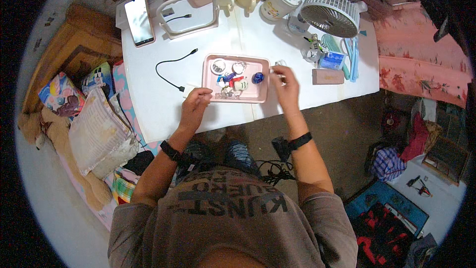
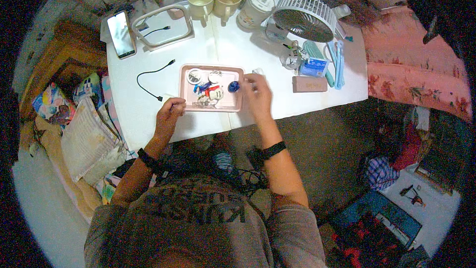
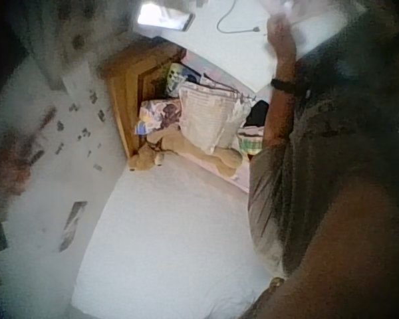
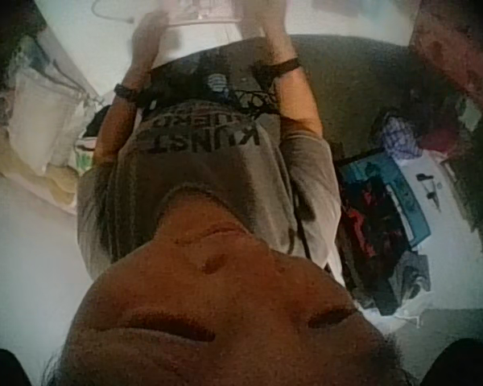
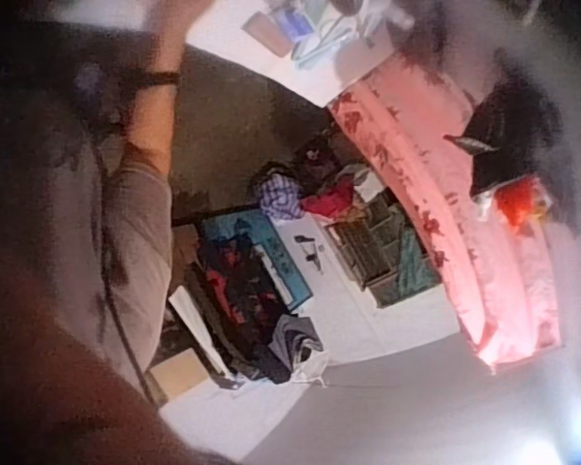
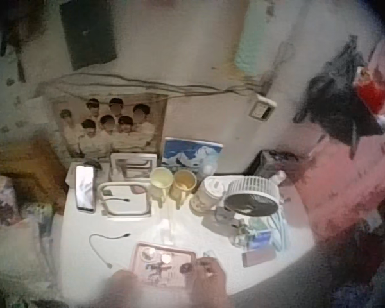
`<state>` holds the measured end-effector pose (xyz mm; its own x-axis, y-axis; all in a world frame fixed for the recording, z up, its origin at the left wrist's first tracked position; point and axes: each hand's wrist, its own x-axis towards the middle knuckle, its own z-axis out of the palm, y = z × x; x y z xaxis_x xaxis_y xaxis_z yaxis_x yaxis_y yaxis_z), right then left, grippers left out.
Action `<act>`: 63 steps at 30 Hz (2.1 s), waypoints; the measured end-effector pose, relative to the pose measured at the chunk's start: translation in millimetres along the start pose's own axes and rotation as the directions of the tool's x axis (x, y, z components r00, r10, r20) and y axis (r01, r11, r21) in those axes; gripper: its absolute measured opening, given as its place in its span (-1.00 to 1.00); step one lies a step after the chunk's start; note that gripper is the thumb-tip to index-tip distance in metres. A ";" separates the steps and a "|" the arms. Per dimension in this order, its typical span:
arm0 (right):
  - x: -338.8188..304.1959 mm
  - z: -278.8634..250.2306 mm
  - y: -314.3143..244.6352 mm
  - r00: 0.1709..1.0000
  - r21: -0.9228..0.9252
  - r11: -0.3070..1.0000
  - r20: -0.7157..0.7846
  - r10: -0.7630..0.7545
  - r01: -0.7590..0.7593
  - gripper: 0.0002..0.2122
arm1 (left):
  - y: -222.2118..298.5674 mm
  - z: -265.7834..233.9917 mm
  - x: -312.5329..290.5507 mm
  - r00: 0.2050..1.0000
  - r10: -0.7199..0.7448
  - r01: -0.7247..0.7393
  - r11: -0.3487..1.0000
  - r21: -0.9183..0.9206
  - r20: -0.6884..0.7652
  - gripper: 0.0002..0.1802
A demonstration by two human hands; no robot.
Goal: The person wipes a pink plastic container with a cloth, carries it through a doorway to another room and back, and then cleans several small toys and items with a tissue at a desk.
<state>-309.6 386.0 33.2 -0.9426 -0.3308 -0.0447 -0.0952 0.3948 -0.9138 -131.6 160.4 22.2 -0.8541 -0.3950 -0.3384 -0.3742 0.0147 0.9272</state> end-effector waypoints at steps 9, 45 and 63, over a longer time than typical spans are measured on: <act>105.3 -115.1 76.5 0.893 -0.619 0.784 -0.328 -0.307 0.042 -0.69 | -11.0 3.2 -14.4 0.996 -0.085 0.086 0.992 -0.089 0.009 -0.82; 38.8 -54.8 33.2 0.997 -0.006 0.997 0.012 0.081 -0.081 -0.78 | -22.1 11.8 -5.5 0.971 0.236 -0.229 0.963 0.140 -0.038 -0.81; 116.5 -211.2 102.7 0.963 -0.917 0.380 0.017 -0.268 0.122 -0.72 | -24.1 14.1 -2.0 0.993 0.108 -0.098 0.983 0.156 -0.056 -0.82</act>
<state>-496.8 569.0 19.5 -0.8770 -0.4392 0.1950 -0.4446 0.8956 0.0173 -125.9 173.8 -1.8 -0.8679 -0.4421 -0.2267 -0.3402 0.1961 0.9197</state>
